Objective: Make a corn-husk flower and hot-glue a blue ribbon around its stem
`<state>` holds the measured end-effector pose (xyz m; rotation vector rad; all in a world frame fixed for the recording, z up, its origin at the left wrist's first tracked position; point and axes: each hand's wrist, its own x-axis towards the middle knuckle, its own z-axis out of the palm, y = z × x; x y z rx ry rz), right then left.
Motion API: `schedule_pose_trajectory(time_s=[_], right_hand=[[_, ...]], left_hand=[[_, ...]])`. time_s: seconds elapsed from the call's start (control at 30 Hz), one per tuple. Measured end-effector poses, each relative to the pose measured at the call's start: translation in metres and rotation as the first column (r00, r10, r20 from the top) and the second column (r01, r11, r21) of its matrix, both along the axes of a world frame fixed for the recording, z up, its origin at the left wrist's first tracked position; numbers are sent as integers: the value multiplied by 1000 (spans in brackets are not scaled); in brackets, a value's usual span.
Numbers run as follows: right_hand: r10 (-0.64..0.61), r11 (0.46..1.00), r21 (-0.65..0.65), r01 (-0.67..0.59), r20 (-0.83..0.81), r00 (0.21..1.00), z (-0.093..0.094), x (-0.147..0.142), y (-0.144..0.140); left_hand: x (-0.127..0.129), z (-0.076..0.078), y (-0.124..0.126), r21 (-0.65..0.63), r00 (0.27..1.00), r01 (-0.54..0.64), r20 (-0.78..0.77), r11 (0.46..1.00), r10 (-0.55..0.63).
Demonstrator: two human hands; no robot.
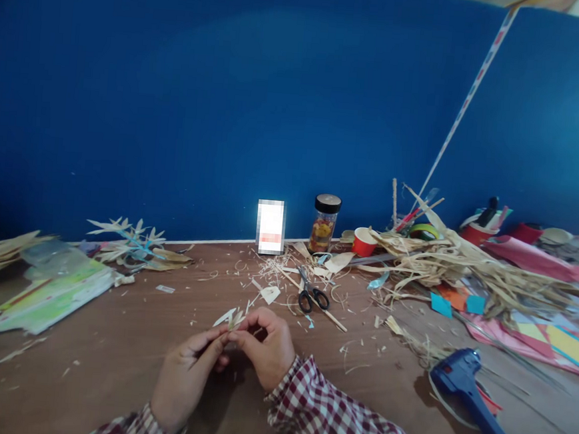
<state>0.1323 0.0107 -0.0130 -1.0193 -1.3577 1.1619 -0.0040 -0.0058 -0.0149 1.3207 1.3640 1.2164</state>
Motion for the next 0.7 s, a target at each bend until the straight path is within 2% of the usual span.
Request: schedule_pose_trajectory(time_s=[0.37,0.57,0.7], right_hand=[[-37,999,-19,37,-20,999,-2,0,1],[-36,999,-26,36,6,999,0,0,1],[-51,999,18,51,25,998,0,0,0]], left_hand=[[1,6,-3,10,1000,9,-8,1000,-9],[0,2,-1,-5,1000,13,-19,1000,-13],[0,0,-1,-12,1000,22,5,1000,-22]])
